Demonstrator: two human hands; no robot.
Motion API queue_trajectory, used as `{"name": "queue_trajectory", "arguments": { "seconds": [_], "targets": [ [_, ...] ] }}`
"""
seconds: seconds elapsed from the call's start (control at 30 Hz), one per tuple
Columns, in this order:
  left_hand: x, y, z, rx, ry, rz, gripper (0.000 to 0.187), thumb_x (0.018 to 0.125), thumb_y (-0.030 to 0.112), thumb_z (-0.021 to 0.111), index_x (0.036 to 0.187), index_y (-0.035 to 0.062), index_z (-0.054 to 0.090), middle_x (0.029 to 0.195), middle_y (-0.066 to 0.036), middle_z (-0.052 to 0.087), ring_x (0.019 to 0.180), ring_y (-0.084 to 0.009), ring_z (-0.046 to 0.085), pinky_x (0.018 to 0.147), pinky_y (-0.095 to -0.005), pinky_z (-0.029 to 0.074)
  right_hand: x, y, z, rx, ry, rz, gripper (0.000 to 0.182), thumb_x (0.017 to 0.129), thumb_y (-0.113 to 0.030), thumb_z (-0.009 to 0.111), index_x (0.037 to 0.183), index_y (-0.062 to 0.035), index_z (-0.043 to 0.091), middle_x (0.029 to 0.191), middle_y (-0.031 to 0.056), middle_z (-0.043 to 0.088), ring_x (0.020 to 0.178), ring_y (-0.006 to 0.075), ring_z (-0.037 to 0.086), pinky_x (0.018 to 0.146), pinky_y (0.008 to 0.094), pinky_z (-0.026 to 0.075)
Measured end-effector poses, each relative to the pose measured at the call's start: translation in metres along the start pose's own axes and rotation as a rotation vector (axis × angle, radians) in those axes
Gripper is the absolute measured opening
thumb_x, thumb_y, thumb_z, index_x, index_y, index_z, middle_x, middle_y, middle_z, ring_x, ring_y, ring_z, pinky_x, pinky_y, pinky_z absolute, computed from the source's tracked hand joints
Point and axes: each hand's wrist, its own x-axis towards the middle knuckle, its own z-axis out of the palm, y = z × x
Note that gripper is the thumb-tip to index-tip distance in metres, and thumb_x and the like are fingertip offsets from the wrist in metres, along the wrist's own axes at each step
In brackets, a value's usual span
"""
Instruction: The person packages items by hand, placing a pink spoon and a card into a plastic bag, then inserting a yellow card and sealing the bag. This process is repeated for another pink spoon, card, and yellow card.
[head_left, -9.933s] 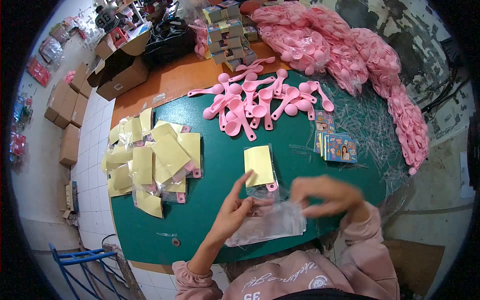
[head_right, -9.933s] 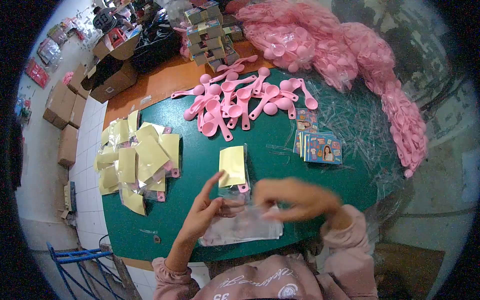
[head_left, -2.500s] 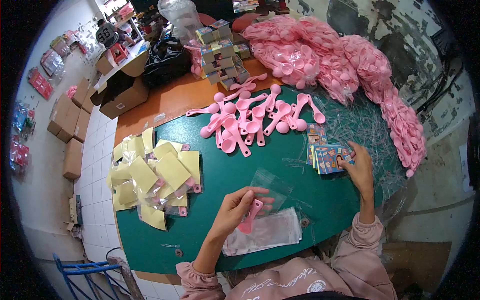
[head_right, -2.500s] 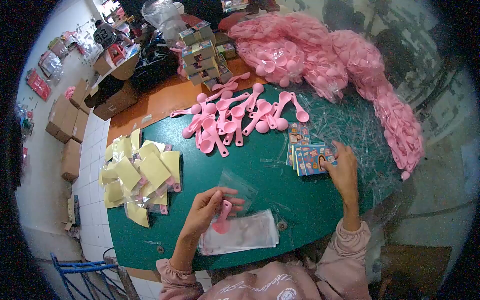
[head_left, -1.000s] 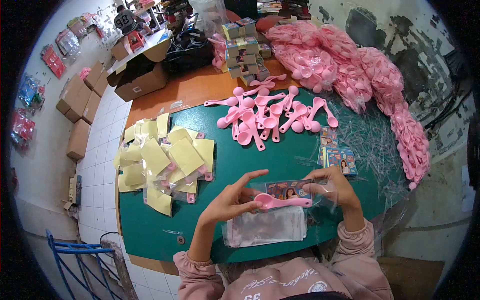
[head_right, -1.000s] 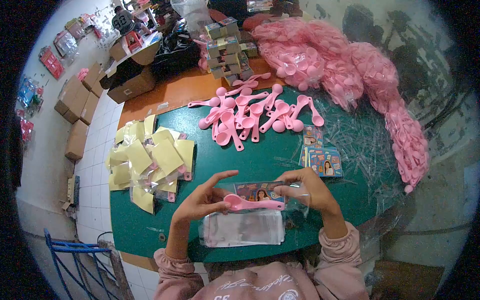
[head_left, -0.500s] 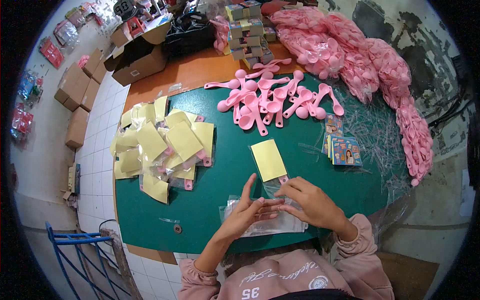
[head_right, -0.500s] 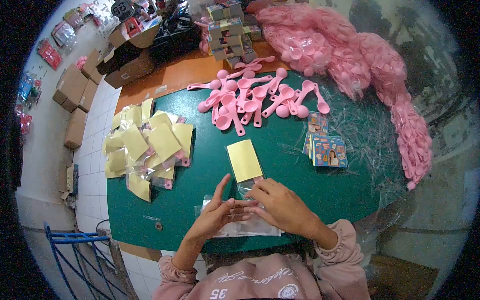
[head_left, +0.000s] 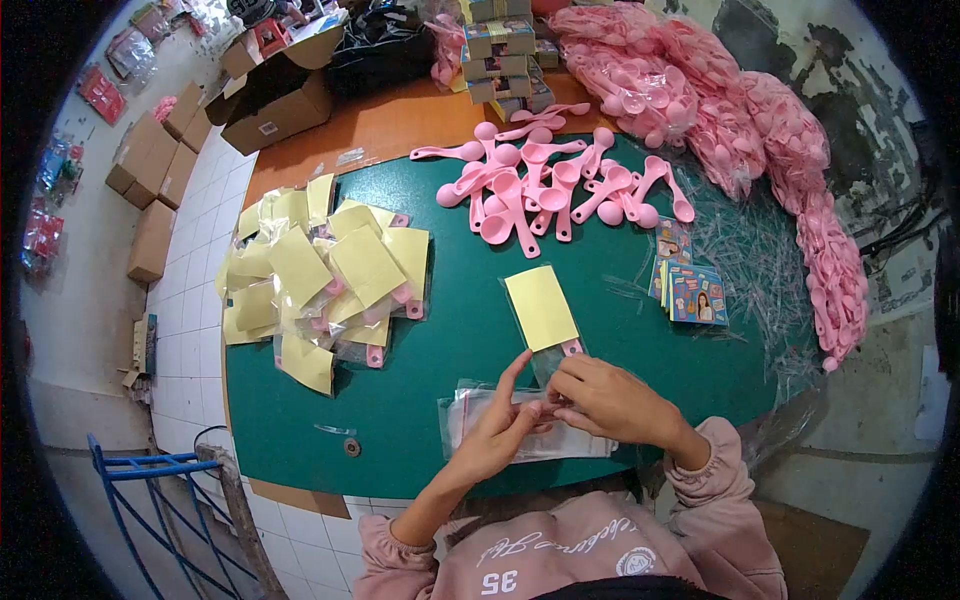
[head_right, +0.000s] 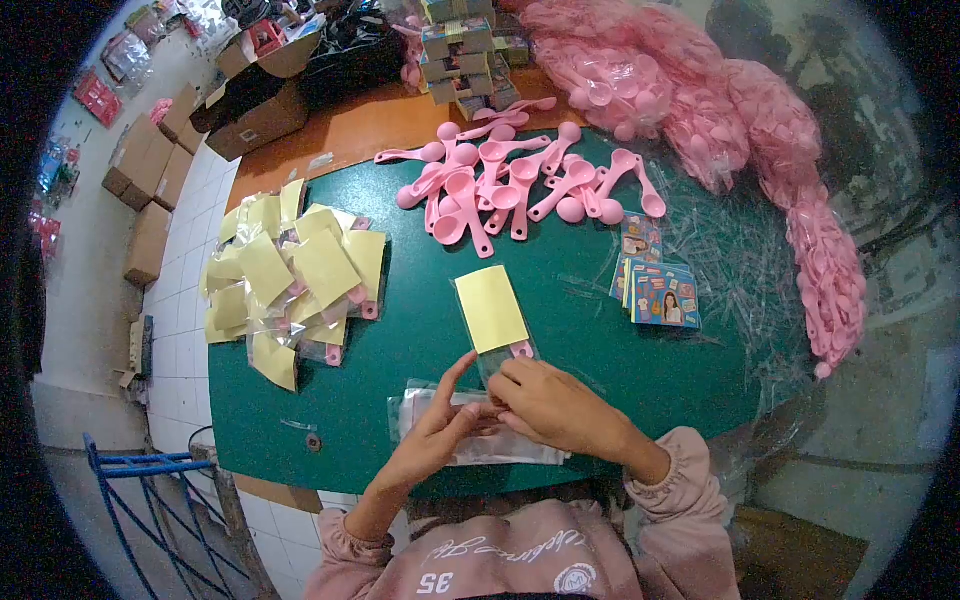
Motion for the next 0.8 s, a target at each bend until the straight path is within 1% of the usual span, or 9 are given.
{"name": "queue_trajectory", "arguments": {
  "seconds": [0.13,0.23,0.3,0.4,0.6,0.63,0.73,0.77,0.8],
  "targets": [
    [0.001,0.009,0.001,0.022,0.051,-0.006,0.054,0.094,0.010,0.036,0.139,0.0127,0.008,0.107,-0.015,0.055,0.096,-0.0183,0.056,0.087,-0.0322,0.045,0.001,-0.004,0.004,-0.121,0.007,-0.051,0.018,0.075,-0.013,0.060,0.085,-0.0019,0.050,0.081,0.0121,0.047,0.081,0.0293,0.051,0.071,0.0379,0.042],
    [0.007,0.010,0.000,-0.013,0.087,-0.017,0.049,0.092,0.006,0.039,0.137,0.0104,0.020,0.095,-0.010,0.058,0.084,-0.0123,0.056,0.076,-0.0264,0.047,0.002,-0.008,0.004,-0.118,0.061,-0.132,0.018,0.075,-0.014,0.059,0.085,-0.0008,0.050,0.079,0.0116,0.047,0.080,0.0285,0.051,0.070,0.0368,0.042],
    [0.010,0.012,0.000,0.048,0.126,0.058,0.045,0.089,0.003,0.046,0.132,0.0094,0.031,0.078,-0.003,0.059,0.069,-0.0034,0.051,0.059,-0.0179,0.040,0.003,-0.010,0.004,-0.144,0.080,-0.166,0.018,0.075,-0.013,0.059,0.084,-0.0003,0.050,0.079,0.0114,0.047,0.079,0.0280,0.050,0.070,0.0368,0.042],
    [0.011,0.019,0.005,0.065,0.146,0.040,0.044,0.087,0.001,0.049,0.128,0.0088,0.036,0.069,0.001,0.059,0.065,-0.0013,0.048,0.055,-0.0161,0.036,-0.001,-0.006,0.000,-0.102,0.088,-0.216,0.017,0.075,-0.012,0.059,0.084,-0.0004,0.050,0.078,0.0110,0.047,0.078,0.0271,0.050,0.070,0.0366,0.042],
    [0.013,0.023,-0.005,0.129,0.203,0.104,0.040,0.088,0.007,0.048,0.126,0.0051,0.037,0.084,-0.009,0.065,0.074,-0.0091,0.059,0.059,-0.0184,0.039,-0.027,-0.001,-0.057,0.363,-0.102,-0.156,0.015,0.077,-0.013,0.061,0.083,-0.0030,0.052,0.079,0.0095,0.050,0.076,0.0241,0.052,0.068,0.0328,0.043],
    [0.009,0.029,-0.003,0.097,0.207,0.068,0.034,0.089,0.006,0.047,0.122,0.0043,0.042,0.087,-0.010,0.066,0.066,-0.0034,0.051,0.061,-0.0164,0.040,-0.035,0.006,-0.081,0.407,-0.101,-0.092,0.015,0.077,-0.013,0.063,0.080,-0.0025,0.053,0.079,0.0081,0.053,0.074,0.0207,0.054,0.067,0.0299,0.043],
    [0.006,0.026,-0.005,0.095,0.210,0.047,0.026,0.090,0.008,0.046,0.115,0.0028,0.051,0.088,-0.007,0.065,0.070,-0.0046,0.053,0.065,-0.0187,0.043,-0.073,0.081,-0.146,0.654,0.299,0.034,0.016,0.077,-0.014,0.066,0.078,-0.0039,0.054,0.071,0.0029,0.056,0.069,0.0126,0.055,0.061,0.0291,0.044],
    [0.006,0.021,-0.007,0.099,0.202,0.047,0.026,0.090,0.008,0.046,0.115,0.0028,0.051,0.088,-0.007,0.065,0.070,-0.0046,0.053,0.065,-0.0187,0.043,-0.077,0.109,-0.172,0.518,0.431,0.165,0.016,0.075,-0.014,0.064,0.078,-0.0023,0.055,0.071,0.0076,0.057,0.067,0.0195,0.057,0.058,0.0331,0.045],
    [0.006,0.014,-0.008,0.085,0.187,0.066,0.024,0.090,0.010,0.045,0.112,0.0019,0.052,0.088,-0.008,0.065,0.075,-0.0079,0.056,0.066,-0.0191,0.043,-0.106,0.165,-0.186,-0.239,0.511,0.408,0.014,0.074,-0.011,0.062,0.080,-0.0011,0.054,0.071,0.0106,0.057,0.068,0.0246,0.057,0.060,0.0352,0.045]
  ]
}}
